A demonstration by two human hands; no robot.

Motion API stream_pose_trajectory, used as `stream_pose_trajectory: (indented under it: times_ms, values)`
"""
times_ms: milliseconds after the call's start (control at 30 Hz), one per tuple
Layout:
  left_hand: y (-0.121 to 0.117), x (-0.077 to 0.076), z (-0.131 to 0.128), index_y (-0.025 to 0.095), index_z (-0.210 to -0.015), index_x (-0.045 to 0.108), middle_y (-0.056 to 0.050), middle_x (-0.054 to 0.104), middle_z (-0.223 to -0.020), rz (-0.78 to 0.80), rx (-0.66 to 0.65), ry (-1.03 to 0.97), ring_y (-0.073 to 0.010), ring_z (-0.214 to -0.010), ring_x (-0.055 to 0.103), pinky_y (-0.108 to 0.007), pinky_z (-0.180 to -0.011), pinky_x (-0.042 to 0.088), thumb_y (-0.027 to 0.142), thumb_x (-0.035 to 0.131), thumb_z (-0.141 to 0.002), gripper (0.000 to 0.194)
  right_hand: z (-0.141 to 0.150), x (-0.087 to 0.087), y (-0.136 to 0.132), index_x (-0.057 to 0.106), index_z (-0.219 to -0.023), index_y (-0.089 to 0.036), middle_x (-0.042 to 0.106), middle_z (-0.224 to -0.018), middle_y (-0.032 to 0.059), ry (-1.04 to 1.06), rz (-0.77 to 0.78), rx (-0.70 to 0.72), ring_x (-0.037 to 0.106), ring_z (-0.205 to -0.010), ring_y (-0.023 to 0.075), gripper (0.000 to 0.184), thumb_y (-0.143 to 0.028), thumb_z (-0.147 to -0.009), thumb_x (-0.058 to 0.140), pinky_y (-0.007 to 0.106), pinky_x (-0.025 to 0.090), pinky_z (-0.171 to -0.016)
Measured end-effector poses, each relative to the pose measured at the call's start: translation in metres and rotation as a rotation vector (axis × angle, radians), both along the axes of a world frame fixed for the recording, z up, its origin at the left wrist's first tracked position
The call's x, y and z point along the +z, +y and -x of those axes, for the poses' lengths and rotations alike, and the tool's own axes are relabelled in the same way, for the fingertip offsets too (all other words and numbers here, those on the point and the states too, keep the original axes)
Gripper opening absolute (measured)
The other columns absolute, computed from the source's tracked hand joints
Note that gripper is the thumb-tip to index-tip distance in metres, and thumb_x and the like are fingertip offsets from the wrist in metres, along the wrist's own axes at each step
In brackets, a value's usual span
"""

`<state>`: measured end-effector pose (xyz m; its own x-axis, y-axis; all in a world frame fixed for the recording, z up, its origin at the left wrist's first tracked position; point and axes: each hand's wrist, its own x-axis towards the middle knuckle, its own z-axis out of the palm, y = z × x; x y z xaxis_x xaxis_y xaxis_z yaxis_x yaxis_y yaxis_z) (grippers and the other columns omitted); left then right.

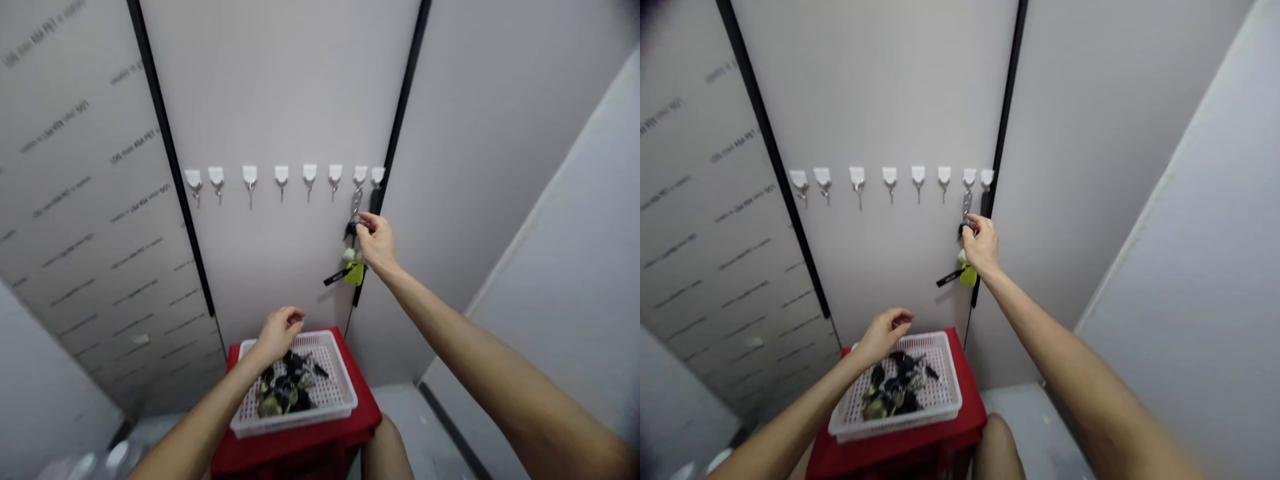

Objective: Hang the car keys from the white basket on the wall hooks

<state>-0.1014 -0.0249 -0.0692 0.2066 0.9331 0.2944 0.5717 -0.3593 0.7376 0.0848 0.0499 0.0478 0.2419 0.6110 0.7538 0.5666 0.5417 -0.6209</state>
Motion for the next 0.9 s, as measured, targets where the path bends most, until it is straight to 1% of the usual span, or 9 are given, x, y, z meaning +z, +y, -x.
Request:
stream_pose_trajectory:
  times_ms: [67,200,267,333,467,600,700,800,900]
  values:
    - [-0.003,-0.022,0.010,0.016,-0.079,0.054,-0.003,0.057,-0.077,0.040,0.008,0.163,-0.0124,-0.073,0.050,-0.023,-0.069,0.036,0.018,0.043,-0.063,0.020,0.006,-0.036,-0.016,0.052,-0.081,-0.015,0.051,-0.083,0.0048,-0.238,0.027,0.085,0.046,-0.073,0.0117,0.022,-0.017,-0.063,0.041,0.026,0.037,-0.068]
    - [-0.015,-0.063,0.027,0.017,-0.088,0.051,-0.005,0.053,-0.090,0.135,0.087,0.421,-0.0159,-0.086,0.045,-0.026,-0.077,0.031,0.016,0.044,-0.062,0.027,0.031,-0.128,-0.053,0.055,-0.078,-0.013,0.054,-0.074,0.0050,-0.671,0.423,0.467,0.048,-0.067,0.0114,0.020,-0.016,-0.064,0.040,0.023,0.037,-0.064]
    - [-0.019,-0.077,0.030,0.018,-0.093,0.049,-0.005,0.049,-0.096,0.156,0.102,0.470,-0.0166,-0.092,0.042,-0.026,-0.081,0.029,0.016,0.045,-0.061,0.032,0.046,-0.167,-0.065,0.054,-0.084,-0.013,0.055,-0.080,0.0067,-0.793,0.552,0.538,0.048,-0.073,0.0136,0.025,-0.018,-0.062,0.044,0.024,0.036,-0.068]
    - [-0.020,-0.084,0.032,0.018,-0.099,0.044,-0.005,0.046,-0.102,0.138,0.105,0.476,-0.0165,-0.096,0.039,-0.025,-0.083,0.027,0.016,0.045,-0.061,0.039,0.058,-0.191,-0.070,0.051,-0.092,-0.013,0.053,-0.088,0.0084,-0.858,0.581,0.513,0.046,-0.081,0.0163,0.032,-0.019,-0.062,0.045,0.026,0.034,-0.072]
    - [-0.016,-0.086,0.032,0.016,-0.100,0.044,-0.007,0.047,-0.098,0.102,0.131,0.495,-0.0175,-0.091,0.041,-0.027,-0.079,0.030,0.016,0.042,-0.063,0.036,0.069,-0.201,-0.069,0.051,-0.092,-0.014,0.052,-0.089,0.0091,-0.932,0.593,0.386,0.043,-0.084,0.0195,0.031,-0.022,-0.063,0.045,0.029,0.032,-0.073]
    - [-0.015,-0.084,0.031,0.017,-0.087,0.052,-0.007,0.051,-0.089,0.081,0.144,0.524,-0.0193,-0.087,0.042,-0.030,-0.075,0.031,0.017,0.043,-0.063,0.026,0.068,-0.196,-0.065,0.056,-0.074,-0.014,0.055,-0.075,0.0073,-0.896,0.644,0.446,0.045,-0.075,0.0177,0.021,-0.028,-0.065,0.043,0.028,0.033,-0.066]
    - [-0.015,-0.083,0.029,0.018,-0.087,0.052,-0.006,0.053,-0.089,0.085,0.091,0.421,-0.0181,-0.087,0.043,-0.029,-0.076,0.031,0.016,0.044,-0.062,0.027,0.066,-0.195,-0.064,0.054,-0.064,-0.014,0.053,-0.061,0.0026,-0.693,0.734,0.578,0.046,-0.061,0.0122,0.023,-0.025,-0.070,0.034,0.024,0.034,-0.058]
    - [-0.013,-0.079,0.024,0.018,-0.085,0.053,-0.003,0.056,-0.084,0.134,-0.037,0.192,-0.0148,-0.080,0.047,-0.025,-0.072,0.034,0.016,0.040,-0.063,0.025,0.066,-0.191,-0.064,0.050,-0.062,-0.014,0.050,-0.054,-0.0010,-0.371,0.836,0.708,0.044,-0.050,0.0086,0.022,-0.024,-0.070,0.032,0.020,0.033,-0.049]
    - [-0.005,-0.067,0.023,0.015,-0.078,0.053,-0.002,0.057,-0.074,0.175,-0.020,-0.081,-0.0121,-0.070,0.049,-0.022,-0.065,0.037,0.019,0.037,-0.066,0.021,0.064,-0.178,-0.061,0.046,-0.062,-0.014,0.050,-0.056,-0.0010,-0.073,0.854,0.794,0.046,-0.051,0.0080,0.020,-0.026,-0.070,0.032,0.020,0.035,-0.051]
